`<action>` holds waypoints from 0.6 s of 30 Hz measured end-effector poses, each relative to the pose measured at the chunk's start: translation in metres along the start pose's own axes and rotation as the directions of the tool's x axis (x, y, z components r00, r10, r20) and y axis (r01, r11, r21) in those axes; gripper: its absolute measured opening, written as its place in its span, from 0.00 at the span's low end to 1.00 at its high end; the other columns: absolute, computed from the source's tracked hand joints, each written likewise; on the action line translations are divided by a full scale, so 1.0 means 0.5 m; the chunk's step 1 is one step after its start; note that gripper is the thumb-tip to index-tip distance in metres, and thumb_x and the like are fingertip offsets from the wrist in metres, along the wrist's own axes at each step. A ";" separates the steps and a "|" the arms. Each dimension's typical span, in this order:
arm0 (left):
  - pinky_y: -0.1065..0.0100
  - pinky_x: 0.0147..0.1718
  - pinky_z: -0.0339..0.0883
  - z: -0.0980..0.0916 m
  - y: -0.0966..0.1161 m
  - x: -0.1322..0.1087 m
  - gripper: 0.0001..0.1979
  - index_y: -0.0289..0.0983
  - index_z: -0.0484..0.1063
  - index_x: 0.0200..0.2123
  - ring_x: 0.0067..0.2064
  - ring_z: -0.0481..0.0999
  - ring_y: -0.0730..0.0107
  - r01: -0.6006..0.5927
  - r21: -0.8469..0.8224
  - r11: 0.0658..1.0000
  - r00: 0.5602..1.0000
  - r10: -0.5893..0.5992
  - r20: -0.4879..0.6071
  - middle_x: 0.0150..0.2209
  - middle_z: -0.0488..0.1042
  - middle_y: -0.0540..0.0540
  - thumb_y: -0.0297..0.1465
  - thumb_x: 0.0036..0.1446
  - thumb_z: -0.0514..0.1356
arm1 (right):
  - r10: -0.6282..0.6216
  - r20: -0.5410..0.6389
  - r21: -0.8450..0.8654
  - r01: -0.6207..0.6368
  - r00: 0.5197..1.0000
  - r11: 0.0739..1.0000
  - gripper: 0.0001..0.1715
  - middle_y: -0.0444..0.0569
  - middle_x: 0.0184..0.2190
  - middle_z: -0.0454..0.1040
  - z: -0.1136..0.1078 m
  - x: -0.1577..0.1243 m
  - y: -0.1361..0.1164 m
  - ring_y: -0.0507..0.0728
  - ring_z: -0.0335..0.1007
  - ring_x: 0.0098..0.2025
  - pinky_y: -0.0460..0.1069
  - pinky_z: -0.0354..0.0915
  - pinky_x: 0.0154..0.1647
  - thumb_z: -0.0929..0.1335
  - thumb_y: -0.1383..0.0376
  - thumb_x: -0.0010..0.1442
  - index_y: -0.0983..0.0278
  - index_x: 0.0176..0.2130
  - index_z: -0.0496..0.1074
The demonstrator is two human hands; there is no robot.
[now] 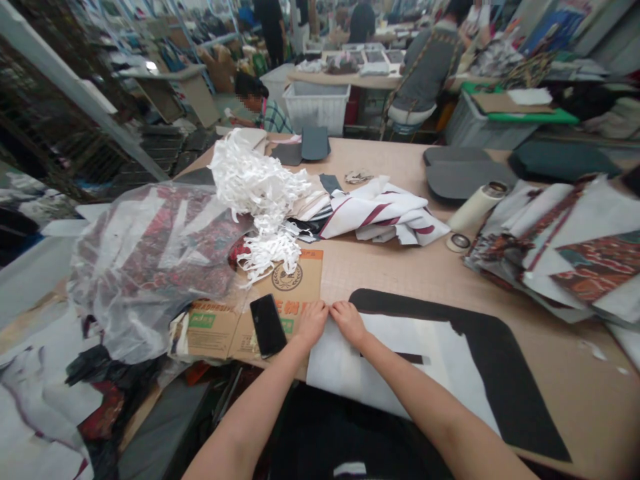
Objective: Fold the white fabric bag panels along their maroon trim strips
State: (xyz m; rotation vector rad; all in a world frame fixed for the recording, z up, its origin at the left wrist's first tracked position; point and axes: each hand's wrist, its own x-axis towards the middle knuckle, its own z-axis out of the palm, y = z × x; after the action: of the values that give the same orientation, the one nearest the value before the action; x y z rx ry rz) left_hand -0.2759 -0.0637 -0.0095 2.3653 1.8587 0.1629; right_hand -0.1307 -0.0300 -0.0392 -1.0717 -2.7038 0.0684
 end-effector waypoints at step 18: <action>0.59 0.39 0.59 -0.002 0.052 -0.008 0.17 0.30 0.70 0.43 0.42 0.68 0.57 0.072 0.275 0.959 0.997 -0.063 -0.043 0.39 0.70 0.38 0.20 0.56 0.45 | 0.244 -0.045 -0.222 -0.248 0.969 0.943 0.15 0.55 0.42 0.70 -0.122 -0.267 0.195 0.58 0.62 0.45 0.53 0.59 0.48 0.60 0.74 0.59 0.69 0.44 0.69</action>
State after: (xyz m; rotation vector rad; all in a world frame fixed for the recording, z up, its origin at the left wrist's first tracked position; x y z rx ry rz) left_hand -0.2520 -0.0739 -0.0043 2.4812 2.0983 -0.0707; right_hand 0.0430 -0.0520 -0.0185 -1.4651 -2.5935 -0.2108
